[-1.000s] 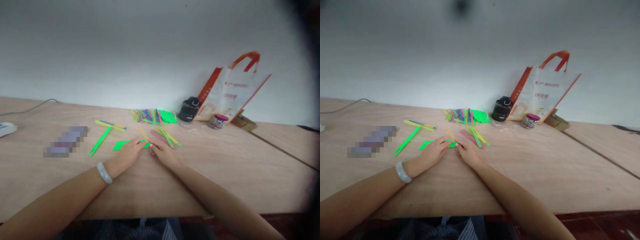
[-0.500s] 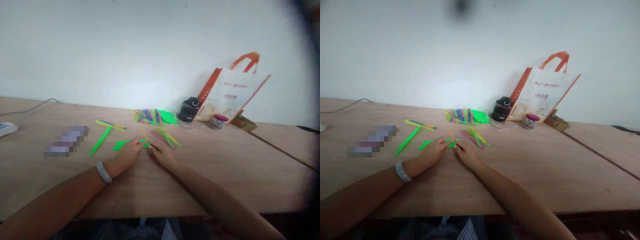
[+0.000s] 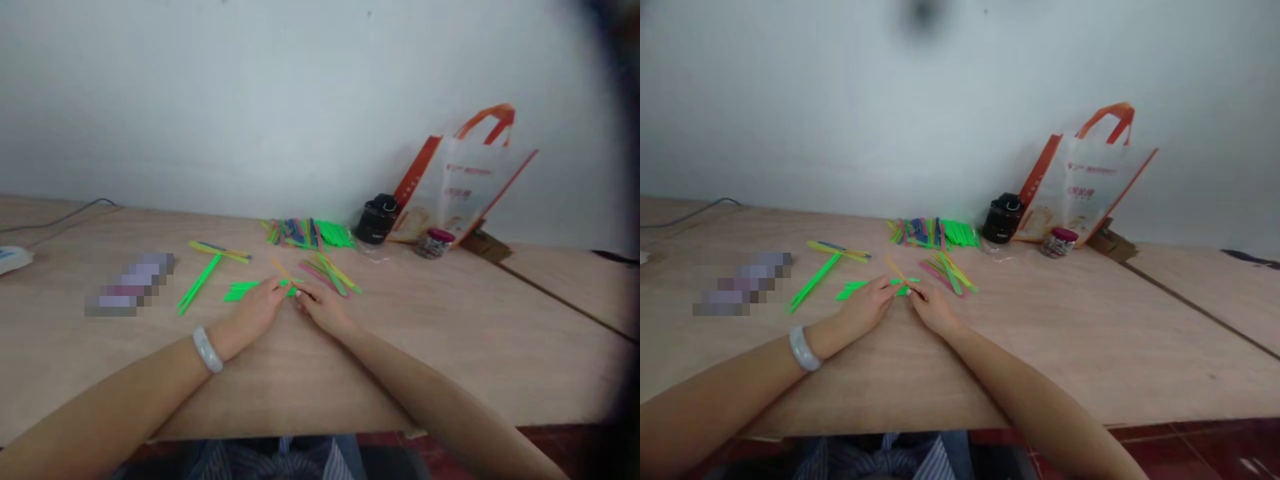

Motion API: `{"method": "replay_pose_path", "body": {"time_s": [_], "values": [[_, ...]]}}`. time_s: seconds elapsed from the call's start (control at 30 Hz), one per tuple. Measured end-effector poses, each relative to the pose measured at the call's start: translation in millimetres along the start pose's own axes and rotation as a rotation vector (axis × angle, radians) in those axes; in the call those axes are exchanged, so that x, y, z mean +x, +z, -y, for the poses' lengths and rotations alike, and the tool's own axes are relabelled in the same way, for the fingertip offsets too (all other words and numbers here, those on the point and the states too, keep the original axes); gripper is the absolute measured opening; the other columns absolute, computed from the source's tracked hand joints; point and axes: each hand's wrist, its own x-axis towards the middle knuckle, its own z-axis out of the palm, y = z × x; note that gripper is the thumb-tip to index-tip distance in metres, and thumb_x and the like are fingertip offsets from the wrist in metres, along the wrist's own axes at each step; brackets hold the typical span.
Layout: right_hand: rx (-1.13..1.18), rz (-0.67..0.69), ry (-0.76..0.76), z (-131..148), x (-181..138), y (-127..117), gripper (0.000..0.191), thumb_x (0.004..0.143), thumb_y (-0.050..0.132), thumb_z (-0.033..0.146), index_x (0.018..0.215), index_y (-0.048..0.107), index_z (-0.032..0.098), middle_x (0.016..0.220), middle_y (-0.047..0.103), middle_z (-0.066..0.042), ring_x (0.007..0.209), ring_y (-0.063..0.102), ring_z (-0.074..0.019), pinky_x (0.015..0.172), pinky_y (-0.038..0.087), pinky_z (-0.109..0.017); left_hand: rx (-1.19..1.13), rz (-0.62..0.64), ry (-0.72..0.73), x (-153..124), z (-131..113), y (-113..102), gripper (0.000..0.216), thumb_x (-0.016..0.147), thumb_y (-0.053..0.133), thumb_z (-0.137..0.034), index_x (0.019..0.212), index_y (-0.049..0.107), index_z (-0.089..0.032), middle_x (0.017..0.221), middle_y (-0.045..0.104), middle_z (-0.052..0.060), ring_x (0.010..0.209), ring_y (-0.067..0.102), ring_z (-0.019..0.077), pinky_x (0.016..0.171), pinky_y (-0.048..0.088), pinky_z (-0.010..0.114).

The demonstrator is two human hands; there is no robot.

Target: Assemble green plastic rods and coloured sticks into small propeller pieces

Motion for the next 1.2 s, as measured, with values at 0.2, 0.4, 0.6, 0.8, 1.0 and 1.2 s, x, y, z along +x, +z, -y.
{"method": "replay_pose_path", "body": {"time_s": [0.2, 0.4, 0.6, 0.8, 1.0, 1.2], "values": [[-0.02, -0.091, 0.003, -9, 2, -2, 0.037, 0.086, 0.05, 0.028, 0.121, 0.061, 0.022, 0.107, 0.067, -0.007, 0.09, 0.062, -0.019, 0.081, 0.05, -0.035, 0.117, -0.045, -0.055, 0, 18, -15, 0.037, 0.088, 0.036, -0.006, 0.119, 0.053, -0.011, 0.107, 0.059, 0.012, 0.098, 0.054, 0.0206, 0.088, 0.046, 0.035], [-0.086, -0.114, 0.022, -12, 0, -6, 0.033, 0.087, 0.05, 0.03, 0.116, 0.063, 0.02, 0.109, 0.067, -0.008, 0.091, 0.062, -0.0193, 0.081, 0.05, -0.035, 0.373, -0.072, -0.37, -6, 73, -42, 0.038, 0.088, 0.035, -0.01, 0.122, 0.052, -0.007, 0.103, 0.057, 0.015, 0.093, 0.056, 0.0249, 0.083, 0.047, 0.036], [-0.167, -0.166, -0.07, -12, 0, -11, 0.028, 0.088, 0.048, 0.027, 0.107, 0.067, 0.021, 0.103, 0.068, -0.007, 0.095, 0.061, -0.0198, 0.083, 0.049, -0.035, 0.489, 0.128, -0.567, -15, 100, -43, 0.031, 0.089, 0.034, -0.016, 0.104, 0.06, -0.006, 0.103, 0.059, 0.019, 0.095, 0.058, 0.0311, 0.075, 0.048, 0.038], [-0.288, -0.298, -0.045, -28, 6, -27, 0.029, 0.089, 0.044, 0.029, 0.104, 0.068, 0.02, 0.097, 0.068, -0.007, 0.087, 0.06, -0.0184, 0.078, 0.048, -0.032, 0.455, 0.176, -0.598, -16, 109, -39, 0.037, 0.088, 0.028, -0.011, 0.107, 0.059, -0.005, 0.1, 0.063, 0.021, 0.088, 0.063, 0.0301, 0.072, 0.05, 0.038], [-0.548, -0.337, 0.076, -54, 11, -51, 0.028, 0.088, 0.045, 0.028, 0.102, 0.067, 0.017, 0.098, 0.065, -0.009, 0.095, 0.056, -0.0208, 0.087, 0.043, -0.033, 0.422, 0.167, -0.568, -14, 116, -37, 0.037, 0.089, 0.029, -0.011, 0.113, 0.057, -0.006, 0.105, 0.063, 0.019, 0.092, 0.063, 0.0271, 0.077, 0.049, 0.036], [-0.753, -0.189, 0.251, -58, 12, -59, 0.03, 0.086, 0.052, 0.034, 0.106, 0.066, 0.016, 0.104, 0.062, -0.011, 0.1, 0.053, -0.0216, 0.088, 0.039, -0.032, 0.437, 0.027, -0.542, -12, 106, -41, 0.034, 0.092, 0.038, -0.027, 0.117, 0.054, -0.01, 0.108, 0.061, 0.017, 0.101, 0.057, 0.0289, 0.084, 0.047, 0.038]]}}
